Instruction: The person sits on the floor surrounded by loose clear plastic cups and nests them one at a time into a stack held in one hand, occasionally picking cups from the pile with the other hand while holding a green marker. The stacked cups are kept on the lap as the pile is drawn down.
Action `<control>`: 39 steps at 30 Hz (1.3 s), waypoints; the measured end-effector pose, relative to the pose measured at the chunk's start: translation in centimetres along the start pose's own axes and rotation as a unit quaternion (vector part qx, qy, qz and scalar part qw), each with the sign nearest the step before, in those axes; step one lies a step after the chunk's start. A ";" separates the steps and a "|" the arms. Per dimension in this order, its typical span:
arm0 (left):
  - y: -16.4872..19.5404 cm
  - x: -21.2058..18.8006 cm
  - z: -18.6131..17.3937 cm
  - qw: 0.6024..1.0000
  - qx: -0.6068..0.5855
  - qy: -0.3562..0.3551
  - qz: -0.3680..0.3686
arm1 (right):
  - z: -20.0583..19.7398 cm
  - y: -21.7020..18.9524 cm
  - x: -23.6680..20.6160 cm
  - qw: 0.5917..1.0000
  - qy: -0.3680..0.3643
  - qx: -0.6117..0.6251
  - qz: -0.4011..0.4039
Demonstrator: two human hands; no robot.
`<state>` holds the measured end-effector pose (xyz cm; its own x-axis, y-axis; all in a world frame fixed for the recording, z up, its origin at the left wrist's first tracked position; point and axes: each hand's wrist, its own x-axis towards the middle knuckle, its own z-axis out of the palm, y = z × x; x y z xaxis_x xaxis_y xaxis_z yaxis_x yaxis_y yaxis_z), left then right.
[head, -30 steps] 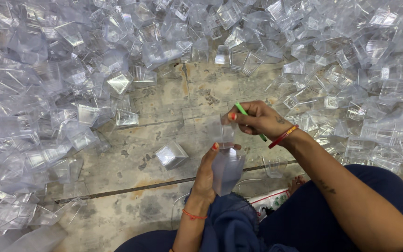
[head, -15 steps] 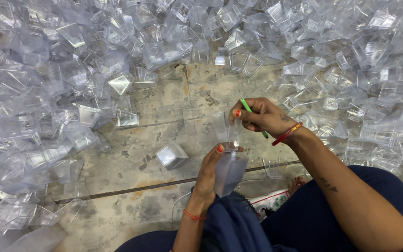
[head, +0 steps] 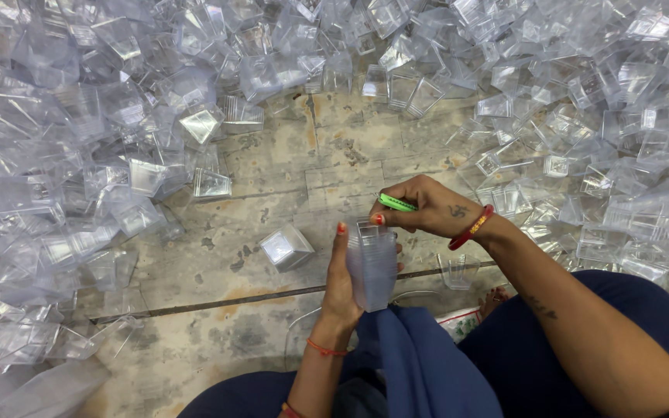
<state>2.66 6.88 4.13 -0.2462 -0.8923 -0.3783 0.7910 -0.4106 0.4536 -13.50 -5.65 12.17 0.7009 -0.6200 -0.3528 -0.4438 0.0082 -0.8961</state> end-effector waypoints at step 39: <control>-2.7 0.7 -0.4 0.980 0.019 0.120 -0.156 | -0.4 2.2 1.0 0.985 0.161 -0.056 0.009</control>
<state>0.59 7.45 2.40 -0.3297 -0.6545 -0.6804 0.6754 -0.6671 0.3144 -14.02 -6.58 10.00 0.4863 -0.8380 -0.2476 -0.5251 -0.0538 -0.8493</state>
